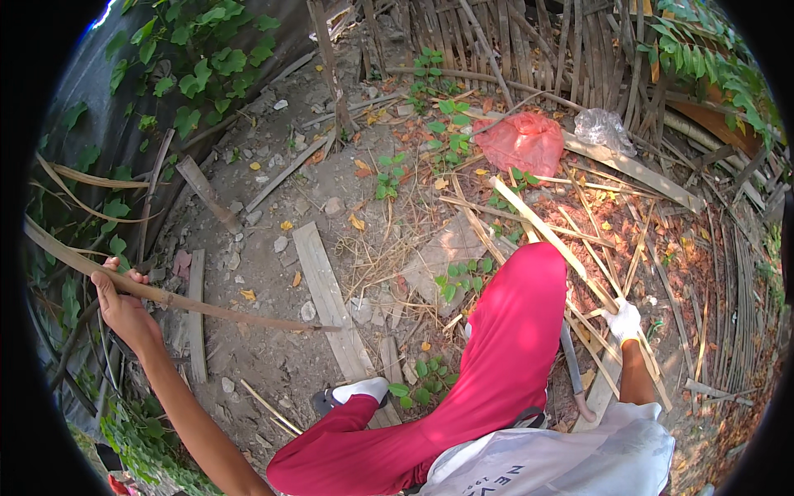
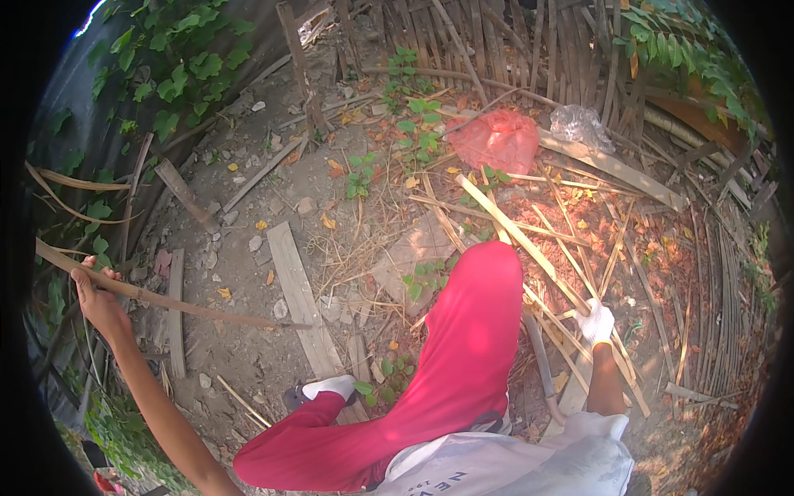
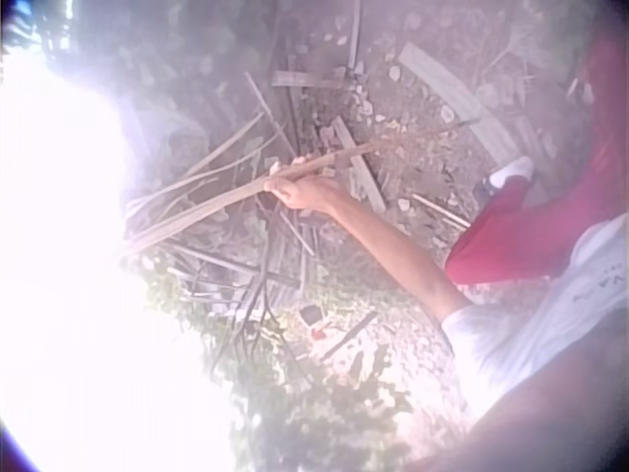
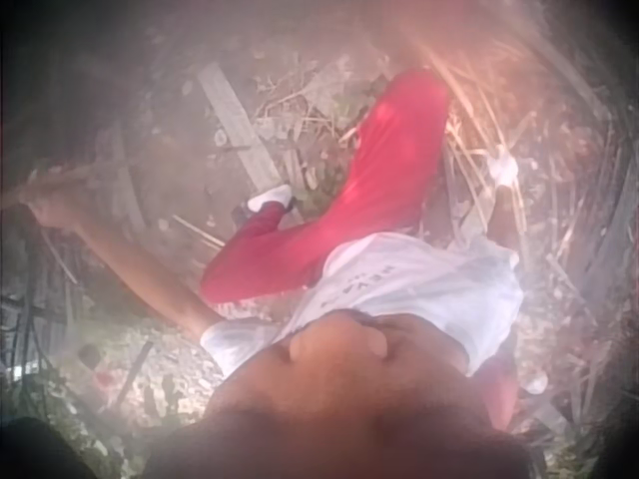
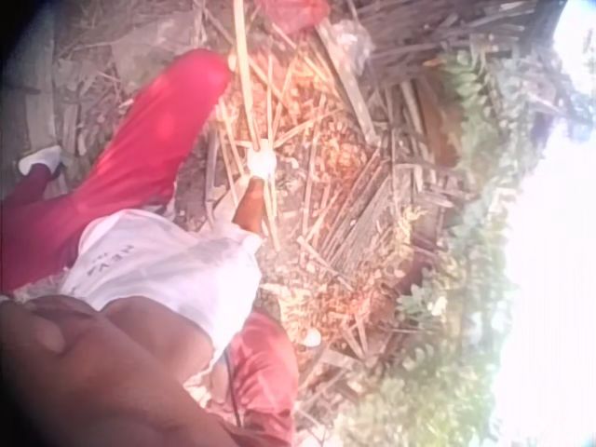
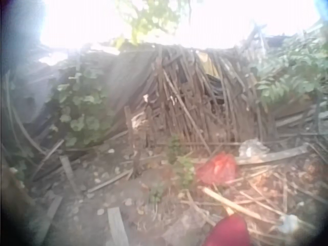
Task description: The person sits on the ground and uses a red utility knife to split a long bamboo stick lengthwise. They hold the stick with their left hand and carefully guide the knife along the grain to separate it into thinner strips.
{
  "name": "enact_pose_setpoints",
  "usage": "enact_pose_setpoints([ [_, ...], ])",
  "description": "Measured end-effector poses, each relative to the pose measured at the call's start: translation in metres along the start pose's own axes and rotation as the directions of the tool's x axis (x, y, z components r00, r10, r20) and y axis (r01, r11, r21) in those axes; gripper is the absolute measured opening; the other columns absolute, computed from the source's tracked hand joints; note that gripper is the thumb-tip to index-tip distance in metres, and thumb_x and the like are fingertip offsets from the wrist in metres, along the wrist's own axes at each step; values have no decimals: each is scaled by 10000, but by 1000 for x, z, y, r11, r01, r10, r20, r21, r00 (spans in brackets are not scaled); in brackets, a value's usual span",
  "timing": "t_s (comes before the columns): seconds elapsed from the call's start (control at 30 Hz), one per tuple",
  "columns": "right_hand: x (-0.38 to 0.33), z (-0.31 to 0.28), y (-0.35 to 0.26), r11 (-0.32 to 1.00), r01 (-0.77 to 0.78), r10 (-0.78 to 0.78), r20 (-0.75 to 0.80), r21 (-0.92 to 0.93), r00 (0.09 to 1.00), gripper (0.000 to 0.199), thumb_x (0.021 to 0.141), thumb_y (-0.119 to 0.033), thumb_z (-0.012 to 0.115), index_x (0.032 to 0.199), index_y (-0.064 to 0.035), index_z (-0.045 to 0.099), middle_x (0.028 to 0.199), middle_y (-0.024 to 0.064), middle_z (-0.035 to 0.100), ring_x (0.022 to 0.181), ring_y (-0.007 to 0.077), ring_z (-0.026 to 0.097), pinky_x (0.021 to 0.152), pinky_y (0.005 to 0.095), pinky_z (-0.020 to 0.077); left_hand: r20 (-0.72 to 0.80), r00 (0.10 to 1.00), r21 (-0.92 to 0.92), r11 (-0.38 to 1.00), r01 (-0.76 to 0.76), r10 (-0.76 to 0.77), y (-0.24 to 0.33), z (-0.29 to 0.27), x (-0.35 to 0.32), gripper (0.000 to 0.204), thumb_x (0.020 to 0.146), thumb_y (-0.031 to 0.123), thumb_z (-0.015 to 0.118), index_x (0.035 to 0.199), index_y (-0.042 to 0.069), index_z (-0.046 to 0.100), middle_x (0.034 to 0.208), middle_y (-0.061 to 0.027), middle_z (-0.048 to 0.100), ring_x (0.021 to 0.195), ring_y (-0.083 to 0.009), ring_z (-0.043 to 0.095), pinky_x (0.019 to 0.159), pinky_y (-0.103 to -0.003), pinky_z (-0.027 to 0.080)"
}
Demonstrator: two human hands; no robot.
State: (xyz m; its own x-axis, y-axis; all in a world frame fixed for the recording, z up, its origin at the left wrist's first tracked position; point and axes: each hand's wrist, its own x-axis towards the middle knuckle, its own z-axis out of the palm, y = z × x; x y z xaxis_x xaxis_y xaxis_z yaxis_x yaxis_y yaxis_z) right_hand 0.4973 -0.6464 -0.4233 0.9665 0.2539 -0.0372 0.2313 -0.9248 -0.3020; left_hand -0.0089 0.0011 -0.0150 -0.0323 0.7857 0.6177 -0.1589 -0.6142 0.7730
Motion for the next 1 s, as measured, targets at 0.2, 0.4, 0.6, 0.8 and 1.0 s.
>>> enact_pose_setpoints([
  [0.2,18,22,1,834,547,-515,-258,69,818,346,852,-37,630,1194,-70,669,1009,219,709,877,410,687,796,465,548,-9,1000,6,1000,-4,4,2,-5,2,415,1067,442,506,1120,38,584,1140,-70,603,783,-174,565,736,-340,513],
  [0.4,53,14,12,846,-69,-190,420,529,887,415,833,-9,648,1248,-5,643,989,79,688,848,162,633,785,308,512,-4,1000,-4,1000,2,-2,1,-3,2,433,1059,453,517,1122,29,580,1130,-72,597,783,-175,567,730,-340,511],
  [0.6,75,-31,-32,720,-269,-231,586,640,777,337,839,-136,671,1147,-1,666,815,21,656,623,128,577,586,304,498,-17,1000,11,1000,4,-4,-2,-1,2,445,1056,459,521,1131,24,580,1131,-72,597,783,-172,566,723,-339,510],
  [0.8,92,-36,-63,780,-272,-143,585,563,799,330,851,-266,760,1058,-23,676,711,27,557,578,138,549,511,328,445,-15,1000,-16,1000,19,-19,2,2,0,440,1061,441,521,1136,12,581,1109,-68,598,779,-168,566,709,-341,513],
  [1.0,103,-4,-52,982,184,-186,231,32,955,739,856,-185,615,1521,6,357,1005,288,690,920,391,677,844,439,515,-169,981,-141,982,-123,98,5,-12,14,395,1099,384,441,1155,8,547,1103,-87,595,792,-177,527,729,-334,493],
])
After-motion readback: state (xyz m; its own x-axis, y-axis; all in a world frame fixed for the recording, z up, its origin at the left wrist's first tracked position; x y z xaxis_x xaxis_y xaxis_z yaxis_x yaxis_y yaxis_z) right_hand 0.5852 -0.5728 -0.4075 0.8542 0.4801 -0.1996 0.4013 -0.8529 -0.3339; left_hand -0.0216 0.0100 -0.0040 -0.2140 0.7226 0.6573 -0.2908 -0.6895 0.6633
